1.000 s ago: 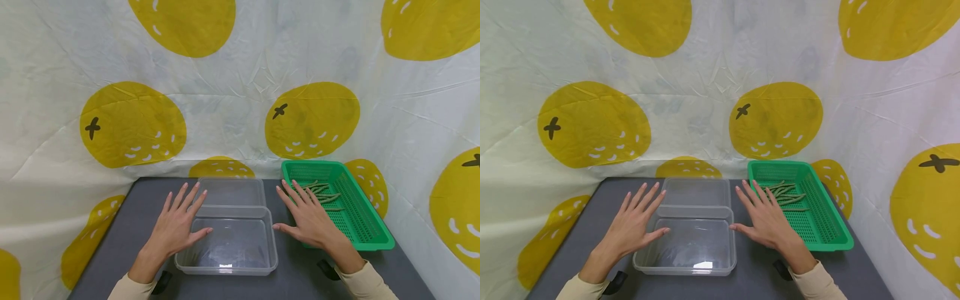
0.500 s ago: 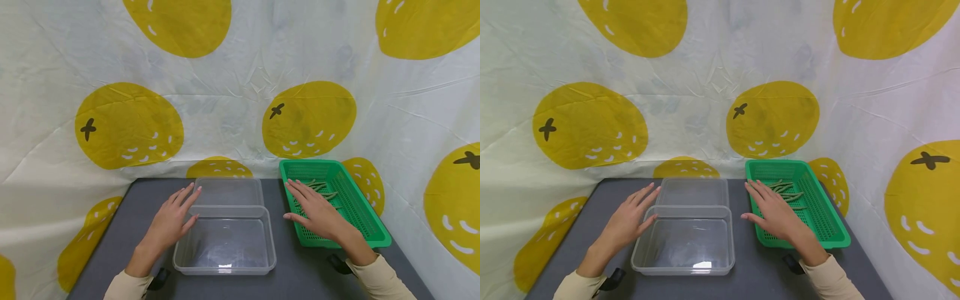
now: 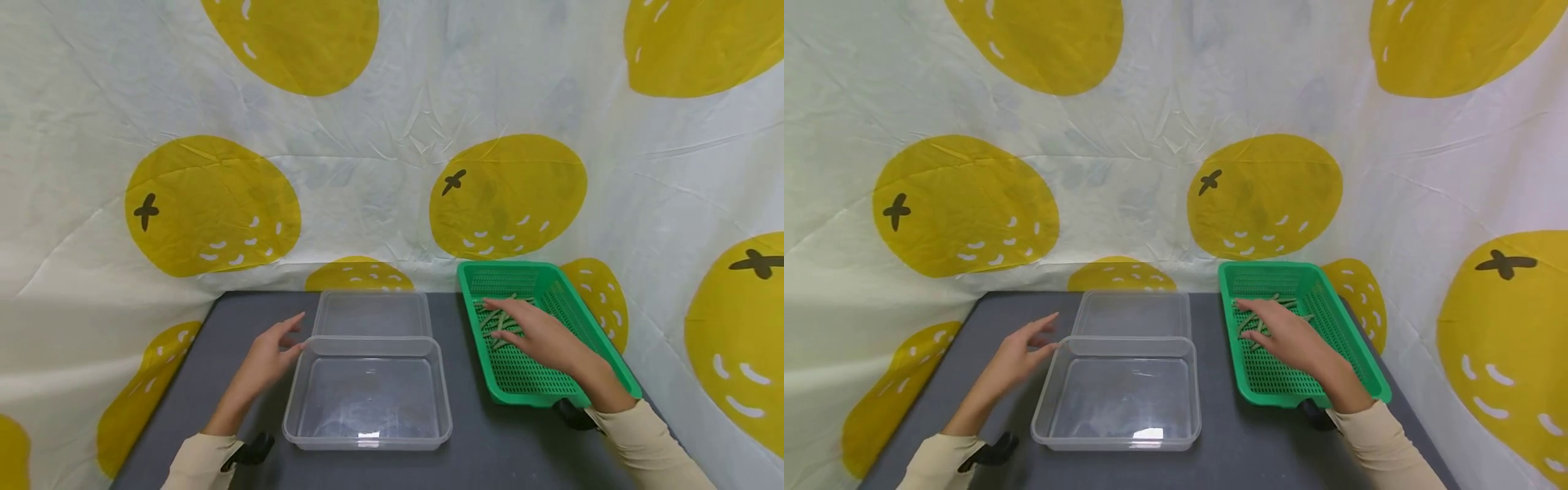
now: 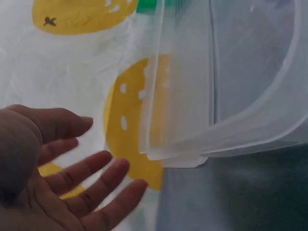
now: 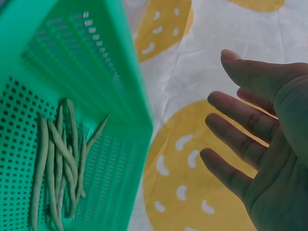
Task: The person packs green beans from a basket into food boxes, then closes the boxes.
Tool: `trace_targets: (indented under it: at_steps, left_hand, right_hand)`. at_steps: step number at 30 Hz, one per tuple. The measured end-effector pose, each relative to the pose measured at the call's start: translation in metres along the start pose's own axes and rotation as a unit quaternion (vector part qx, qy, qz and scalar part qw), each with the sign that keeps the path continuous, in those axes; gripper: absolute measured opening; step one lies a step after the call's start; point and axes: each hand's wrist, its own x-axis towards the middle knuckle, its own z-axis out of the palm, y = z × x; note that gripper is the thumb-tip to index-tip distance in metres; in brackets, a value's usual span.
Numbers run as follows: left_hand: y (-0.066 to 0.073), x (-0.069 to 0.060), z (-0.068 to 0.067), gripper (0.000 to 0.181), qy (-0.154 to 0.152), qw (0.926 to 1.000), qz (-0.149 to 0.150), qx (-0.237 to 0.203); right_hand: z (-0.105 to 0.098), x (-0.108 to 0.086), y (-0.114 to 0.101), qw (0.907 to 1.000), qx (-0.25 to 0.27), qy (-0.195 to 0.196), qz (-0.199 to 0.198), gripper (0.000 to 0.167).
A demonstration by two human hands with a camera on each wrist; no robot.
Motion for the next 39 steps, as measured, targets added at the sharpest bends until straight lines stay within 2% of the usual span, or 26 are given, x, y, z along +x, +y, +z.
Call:
trace_targets:
  at_steps: [3,6,9,14,22,28,34,39]
  left_hand:
    - [-0.005,0.000,-0.002,0.054,-0.029,0.9964,-0.065,-0.046]
    - [-0.008,-0.001,-0.002,0.050,-0.062,0.9862,-0.127,-0.086]
    - [-0.013,-0.001,0.001,0.047,-0.078,0.9762,-0.164,-0.120]
    - [-0.019,-0.001,0.006,0.044,-0.077,0.9613,-0.203,-0.169]
    - [-0.030,0.002,0.012,0.038,-0.074,0.9429,-0.247,-0.210]
    - [-0.037,0.004,0.015,0.039,-0.073,0.9291,-0.271,-0.241]
    - [-0.041,0.005,0.016,0.039,-0.075,0.9266,-0.274,-0.246]
    - [-0.042,0.005,0.016,0.040,-0.078,0.9244,-0.276,-0.252]
  right_hand:
    - [-0.003,0.003,0.010,1.0000,0.003,-0.004,-0.005,0.057]
    - [-0.005,0.005,0.020,0.9998,0.014,-0.007,-0.009,0.057]
    - [-0.007,0.006,0.029,0.9994,0.030,-0.011,-0.013,0.055]
    - [-0.006,0.008,0.047,0.9989,0.039,-0.025,-0.011,0.052]
    - [0.001,0.013,0.078,0.9967,0.052,-0.061,-0.010,0.053]
    - [0.005,0.016,0.096,0.9927,0.064,-0.102,0.001,0.045]
    - [0.009,0.017,0.110,0.9849,0.100,-0.140,0.015,0.040]
    - [0.018,0.017,0.123,0.9805,0.115,-0.157,0.022,0.038]
